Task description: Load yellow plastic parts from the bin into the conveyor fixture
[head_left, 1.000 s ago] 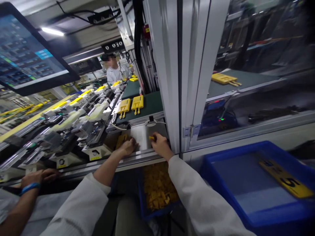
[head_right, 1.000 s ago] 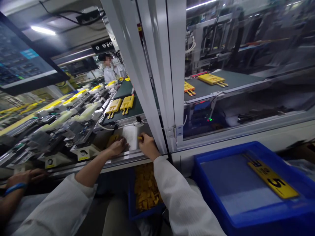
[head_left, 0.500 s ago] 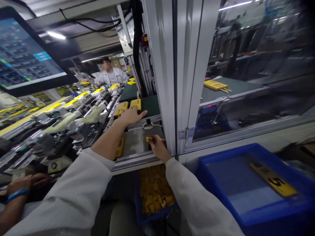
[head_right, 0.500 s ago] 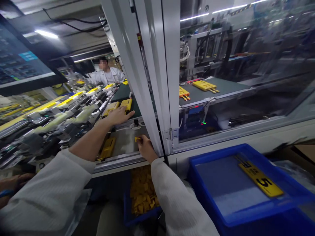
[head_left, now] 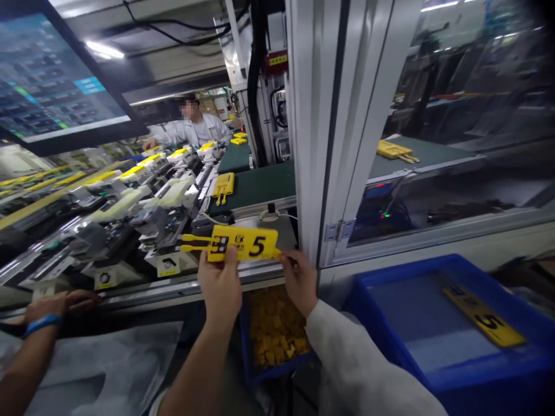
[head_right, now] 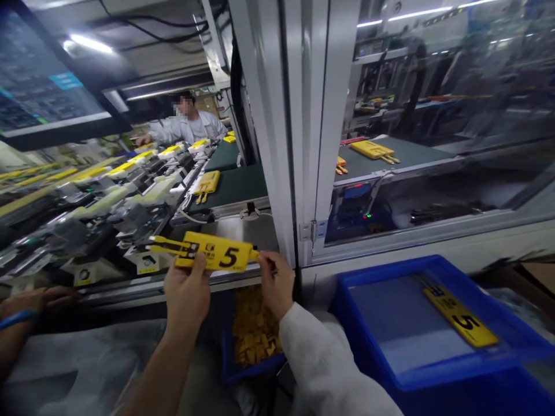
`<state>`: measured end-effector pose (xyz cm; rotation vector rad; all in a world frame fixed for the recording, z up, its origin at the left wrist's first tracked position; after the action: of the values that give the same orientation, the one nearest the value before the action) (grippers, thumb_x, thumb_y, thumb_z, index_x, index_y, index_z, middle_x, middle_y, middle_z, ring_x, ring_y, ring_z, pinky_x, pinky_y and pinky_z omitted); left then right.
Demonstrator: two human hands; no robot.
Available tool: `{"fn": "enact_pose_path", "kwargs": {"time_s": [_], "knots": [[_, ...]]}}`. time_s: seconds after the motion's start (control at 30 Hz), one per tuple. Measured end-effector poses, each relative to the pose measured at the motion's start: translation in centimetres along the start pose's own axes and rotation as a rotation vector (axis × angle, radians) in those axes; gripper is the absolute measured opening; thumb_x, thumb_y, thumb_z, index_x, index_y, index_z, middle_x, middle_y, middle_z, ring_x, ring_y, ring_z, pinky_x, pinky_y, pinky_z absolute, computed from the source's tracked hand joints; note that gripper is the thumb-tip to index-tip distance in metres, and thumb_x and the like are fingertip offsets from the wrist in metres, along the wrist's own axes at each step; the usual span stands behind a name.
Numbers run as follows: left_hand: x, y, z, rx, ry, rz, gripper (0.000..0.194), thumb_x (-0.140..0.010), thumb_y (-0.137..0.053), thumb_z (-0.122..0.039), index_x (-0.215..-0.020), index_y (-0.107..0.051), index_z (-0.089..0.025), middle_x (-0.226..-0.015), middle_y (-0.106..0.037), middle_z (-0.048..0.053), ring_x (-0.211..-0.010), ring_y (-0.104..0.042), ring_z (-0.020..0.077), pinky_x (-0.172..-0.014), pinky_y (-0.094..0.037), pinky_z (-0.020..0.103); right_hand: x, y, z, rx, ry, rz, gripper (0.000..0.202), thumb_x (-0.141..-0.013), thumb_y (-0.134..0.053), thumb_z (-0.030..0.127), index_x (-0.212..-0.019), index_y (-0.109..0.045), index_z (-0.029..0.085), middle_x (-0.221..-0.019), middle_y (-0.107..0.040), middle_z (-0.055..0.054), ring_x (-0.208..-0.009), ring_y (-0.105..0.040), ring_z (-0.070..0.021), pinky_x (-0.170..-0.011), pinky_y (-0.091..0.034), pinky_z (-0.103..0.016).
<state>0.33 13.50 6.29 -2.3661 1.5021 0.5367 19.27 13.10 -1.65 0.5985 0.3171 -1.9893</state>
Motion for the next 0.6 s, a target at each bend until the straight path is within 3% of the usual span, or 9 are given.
{"fn": "enact_pose_path", "kwargs": {"time_s": [0.1,0.2,0.33,0.5,0.6], "knots": [[3.6,2.1,3.3,0.1,0.328,0.076,0.04,-0.074,-0.072,-0.041,-0.102,-0.057,-0.017,-0.097,-0.07,0.007,-0.086,-0.068,0.0197,-0.078,-0.056,0.033,1.1,2.5,2.6,0.018,0.017,-0.025,0.015,-0.088,-0.057,0.03,-0.093,-0.066,0.02,-0.089,-0.07,-0.005,-0.079,-0.064,-0.0168,-0.069,-0.051,-0.028],[6.3,2.8,4.1,0.019,0.472,0.288,0.04,-0.071,-0.075,-0.04,-0.101,-0.061,-0.016,-0.091,-0.071,0.007,-0.079,-0.068,0.0199,-0.072,-0.056,0.032,1.1,2.3,5.4,-0.001,0.13,0.179,0.012,-0.089,-0.056,0.028,-0.091,-0.067,0.022,-0.086,-0.07,-0.004,-0.077,-0.063,-0.0159,-0.071,-0.05,-0.029],[8.2,2.9,2.7,-0.006,0.491,0.472,0.035,-0.073,-0.073,-0.037,-0.102,-0.065,-0.02,-0.093,-0.072,0.005,-0.083,-0.068,0.0206,-0.072,-0.055,0.029,2.2,0.1,7.9,-0.01,0.275,0.481,0.009,-0.088,-0.058,0.026,-0.089,-0.067,0.024,-0.081,-0.07,-0.002,-0.082,-0.059,-0.0179,-0.076,-0.05,-0.033],[8.7,3.5,2.0,0.061,0.5,0.491,0.032,-0.076,-0.07,-0.038,-0.103,-0.065,-0.022,-0.098,-0.071,0.004,-0.084,-0.067,0.0209,-0.072,-0.054,0.028,3.4,-0.7,8.6,0.037,0.312,0.5,0.01,-0.087,-0.058,0.023,-0.092,-0.068,0.025,-0.088,-0.07,-0.004,-0.089,-0.058,-0.0197,-0.087,-0.047,-0.041],[8.9,3.9,2.0,0.088,0.482,0.499,0.031,-0.077,-0.068,-0.037,-0.104,-0.064,-0.022,-0.099,-0.071,0.004,-0.086,-0.067,0.0205,-0.075,-0.053,0.028,3.8,-0.9,8.2,0.002,0.183,0.457,0.009,-0.085,-0.061,0.029,-0.09,-0.068,0.024,-0.109,-0.063,-0.007,-0.106,-0.056,-0.0221,-0.094,-0.045,-0.042]]}}
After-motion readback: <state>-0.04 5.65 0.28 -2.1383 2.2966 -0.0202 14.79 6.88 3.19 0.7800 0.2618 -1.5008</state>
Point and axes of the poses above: each hand's wrist, its own x-axis away from the middle knuckle, its own y-axis out of the back of the hand, z = x × y, the point moved 6 cm from there along -x, towards the middle knuckle
